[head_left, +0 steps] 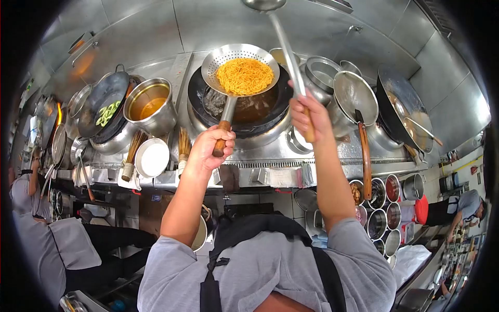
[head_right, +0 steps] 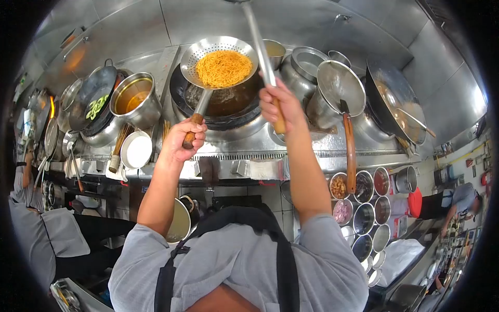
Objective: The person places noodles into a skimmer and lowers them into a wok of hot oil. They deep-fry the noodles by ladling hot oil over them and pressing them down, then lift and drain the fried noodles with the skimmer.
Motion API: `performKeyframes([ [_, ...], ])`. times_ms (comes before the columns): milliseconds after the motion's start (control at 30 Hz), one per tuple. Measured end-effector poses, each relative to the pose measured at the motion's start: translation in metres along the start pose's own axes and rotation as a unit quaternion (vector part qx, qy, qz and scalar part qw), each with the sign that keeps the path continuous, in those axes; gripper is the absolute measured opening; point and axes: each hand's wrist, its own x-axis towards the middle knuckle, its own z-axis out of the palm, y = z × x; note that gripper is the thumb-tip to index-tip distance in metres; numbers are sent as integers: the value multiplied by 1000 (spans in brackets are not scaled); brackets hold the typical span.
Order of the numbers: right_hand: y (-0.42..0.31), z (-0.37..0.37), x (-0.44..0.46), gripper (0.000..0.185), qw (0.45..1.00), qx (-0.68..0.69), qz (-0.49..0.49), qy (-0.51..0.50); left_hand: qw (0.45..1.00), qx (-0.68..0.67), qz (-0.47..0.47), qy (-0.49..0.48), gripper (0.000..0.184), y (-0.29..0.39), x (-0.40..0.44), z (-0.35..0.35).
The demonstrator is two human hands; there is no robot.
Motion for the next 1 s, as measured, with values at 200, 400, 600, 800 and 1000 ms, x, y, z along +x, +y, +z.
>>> performKeyframes([
  [200,26,16,21,31,978,-154,43,136,999,-21,-21,-11,24,8,-4,-3],
  [400,50,-14,-4,37,962,-182,61,193,999,-2,-24,31,22,6,-23,-4],
  [600,0,1,-42,42,918,-323,-69,219,997,57,31,-41,19,52,-19,33],
  [800,-42,31,-85,55,876,-356,-197,260,964,133,140,-183,21,143,-16,120],
  [1000,-43,35,-130,55,855,-353,-218,311,971,125,146,-145,27,118,-5,128],
])
